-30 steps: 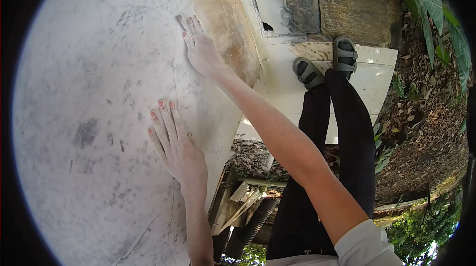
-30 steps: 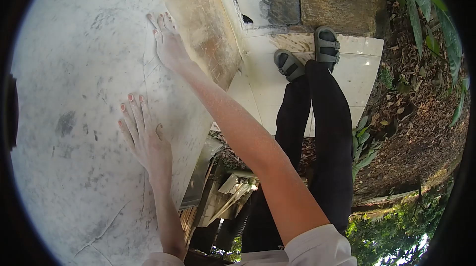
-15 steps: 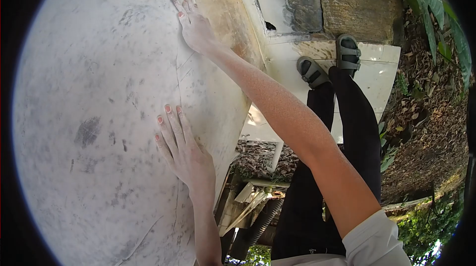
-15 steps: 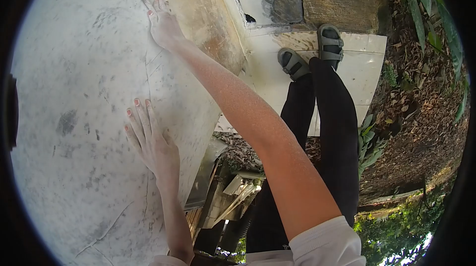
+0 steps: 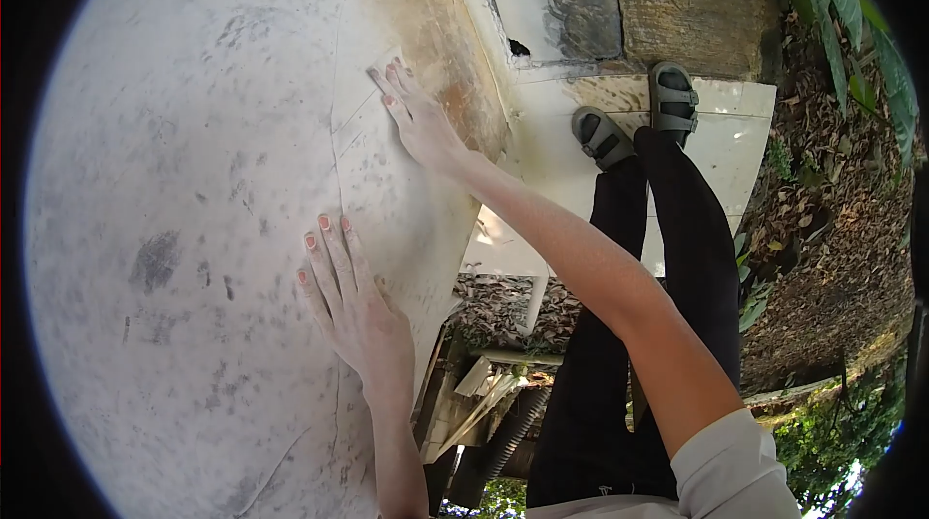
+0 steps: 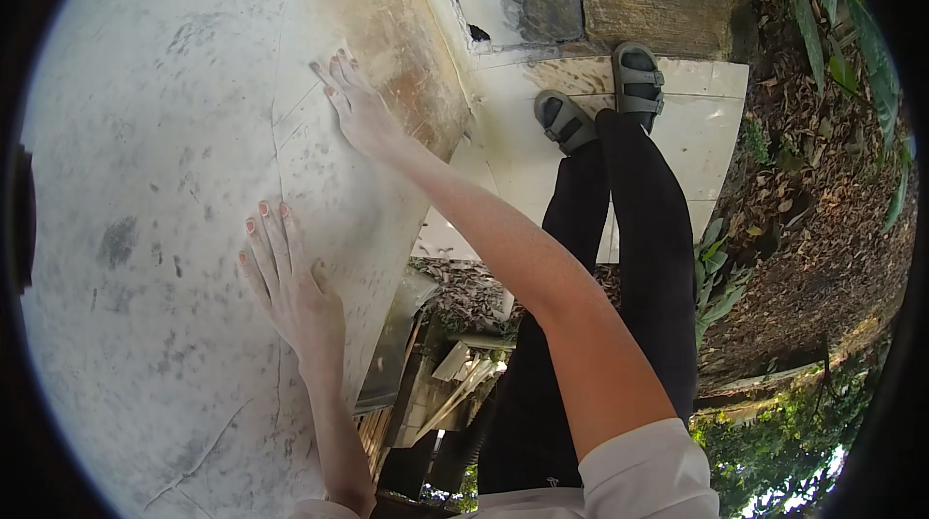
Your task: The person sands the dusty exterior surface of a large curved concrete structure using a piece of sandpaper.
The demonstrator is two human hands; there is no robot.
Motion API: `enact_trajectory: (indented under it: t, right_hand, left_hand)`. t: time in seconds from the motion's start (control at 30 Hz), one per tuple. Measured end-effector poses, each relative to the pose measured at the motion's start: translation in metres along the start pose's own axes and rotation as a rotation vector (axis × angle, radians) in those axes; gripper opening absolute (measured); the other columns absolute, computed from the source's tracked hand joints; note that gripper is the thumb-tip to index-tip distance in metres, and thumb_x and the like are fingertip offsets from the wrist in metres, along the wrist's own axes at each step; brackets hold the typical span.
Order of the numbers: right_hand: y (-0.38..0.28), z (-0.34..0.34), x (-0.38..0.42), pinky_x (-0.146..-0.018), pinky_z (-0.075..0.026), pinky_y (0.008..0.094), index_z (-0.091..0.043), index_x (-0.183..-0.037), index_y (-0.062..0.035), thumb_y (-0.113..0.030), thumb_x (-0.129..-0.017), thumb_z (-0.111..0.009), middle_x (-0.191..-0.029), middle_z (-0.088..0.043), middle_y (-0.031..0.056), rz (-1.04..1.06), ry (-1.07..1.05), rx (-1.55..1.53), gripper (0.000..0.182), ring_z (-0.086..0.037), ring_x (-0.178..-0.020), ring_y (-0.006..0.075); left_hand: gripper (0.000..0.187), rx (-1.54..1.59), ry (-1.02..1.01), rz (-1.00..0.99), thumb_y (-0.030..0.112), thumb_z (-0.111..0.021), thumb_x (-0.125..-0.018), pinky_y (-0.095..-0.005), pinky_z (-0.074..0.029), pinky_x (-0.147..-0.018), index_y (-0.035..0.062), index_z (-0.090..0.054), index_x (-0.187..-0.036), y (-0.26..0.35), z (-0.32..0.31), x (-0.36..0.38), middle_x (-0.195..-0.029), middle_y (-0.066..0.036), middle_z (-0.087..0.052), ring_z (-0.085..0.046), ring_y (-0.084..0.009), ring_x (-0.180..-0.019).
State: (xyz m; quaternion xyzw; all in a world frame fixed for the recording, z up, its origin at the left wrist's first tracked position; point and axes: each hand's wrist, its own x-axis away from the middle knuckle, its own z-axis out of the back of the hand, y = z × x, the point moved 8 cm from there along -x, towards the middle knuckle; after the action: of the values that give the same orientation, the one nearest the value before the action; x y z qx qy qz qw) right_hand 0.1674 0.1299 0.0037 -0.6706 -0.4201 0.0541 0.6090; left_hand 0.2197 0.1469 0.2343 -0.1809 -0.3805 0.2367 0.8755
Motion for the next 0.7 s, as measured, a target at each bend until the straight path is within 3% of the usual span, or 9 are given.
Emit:
enact_trajectory:
  t: [0.07, 0.17, 0.27, 0.4, 0.5, 0.57, 0.7]
  right_hand:
    - [-0.026, 0.001, -0.046, -0.118, -0.019, 0.041, -0.039, -0.146, -0.0116, -0.026, -0.104, -0.033, -0.156, -0.021, 0.0195, 0.074, -0.001, 0.048, 0.045, -0.018, -0.145, 0.0336]
    - [-0.016, -0.005, -0.042, -0.118, -0.02, 0.0396, -0.036, -0.146, -0.007, -0.024, -0.103, -0.036, -0.155, -0.023, 0.0195, 0.039, 0.095, -0.052, 0.046, -0.021, -0.144, 0.034]
    - [0.036, -0.012, 0.051, -0.118, -0.02, 0.0379, -0.033, -0.146, -0.0033, -0.023, -0.102, -0.039, -0.154, -0.026, 0.0184, -0.053, 0.048, -0.026, 0.049, -0.021, -0.144, 0.0333]
    - [0.104, -0.033, 0.204, -0.119, -0.017, 0.0377, -0.027, -0.15, -0.0054, -0.027, -0.103, -0.036, -0.158, -0.018, 0.0156, -0.387, -0.122, 0.059, 0.052, -0.016, -0.146, 0.0297]
    - [0.113, -0.044, 0.19, -0.119, -0.016, 0.0384, -0.027, -0.15, -0.0048, -0.029, -0.104, -0.034, -0.158, -0.018, 0.0164, -0.43, 0.056, -0.047, 0.053, -0.017, -0.146, 0.0319]
    - [0.08, -0.028, 0.133, -0.118, -0.017, 0.0378, -0.03, -0.148, -0.002, -0.031, -0.104, -0.034, -0.157, -0.021, 0.0161, -0.335, 0.101, -0.077, 0.053, -0.017, -0.146, 0.0315]
    - [0.0, -0.018, 0.034, -0.119, -0.016, 0.0385, -0.031, -0.148, -0.0063, -0.031, -0.104, -0.034, -0.156, -0.024, 0.0172, -0.075, 0.074, -0.058, 0.051, -0.017, -0.146, 0.0319]
  left_hand:
    - [0.071, -0.035, -0.024, 0.005, 0.005, -0.055, -0.083, -0.0427, -0.016, -0.119, 0.0096, -0.03, -0.15, 0.0, -0.003, 0.0, -0.157, -0.006, -0.025, -0.022, -0.0237, -0.145]
    - [0.072, -0.055, -0.049, 0.014, 0.009, -0.059, -0.084, -0.0428, -0.015, -0.12, 0.0102, -0.03, -0.15, 0.0, -0.006, 0.001, -0.158, -0.006, -0.024, -0.021, -0.025, -0.145]
    - [0.072, -0.043, -0.004, 0.003, 0.008, -0.059, -0.084, -0.043, -0.014, -0.12, 0.0098, -0.029, -0.15, 0.005, -0.001, 0.006, -0.158, -0.006, -0.024, -0.02, -0.0258, -0.146]
    - [0.072, -0.035, 0.033, -0.034, 0.007, -0.058, -0.083, -0.0434, -0.015, -0.12, 0.0085, -0.029, -0.149, 0.013, 0.001, 0.007, -0.158, -0.007, -0.023, -0.02, -0.0269, -0.146]
    - [0.073, -0.018, -0.006, -0.039, 0.005, -0.058, -0.082, -0.0435, -0.015, -0.119, 0.0076, -0.029, -0.149, 0.007, -0.004, 0.019, -0.158, -0.008, -0.024, -0.02, -0.0275, -0.146]
    - [0.073, 0.001, -0.019, -0.035, 0.003, -0.058, -0.081, -0.0436, -0.016, -0.119, 0.007, -0.03, -0.149, 0.003, -0.004, 0.023, -0.158, -0.008, -0.024, -0.019, -0.0278, -0.146]
    - [0.074, 0.046, -0.058, -0.026, 0.002, -0.057, -0.08, -0.0438, -0.016, -0.119, 0.0061, -0.03, -0.149, 0.0, -0.01, 0.036, -0.158, -0.009, -0.024, -0.019, -0.0284, -0.146]
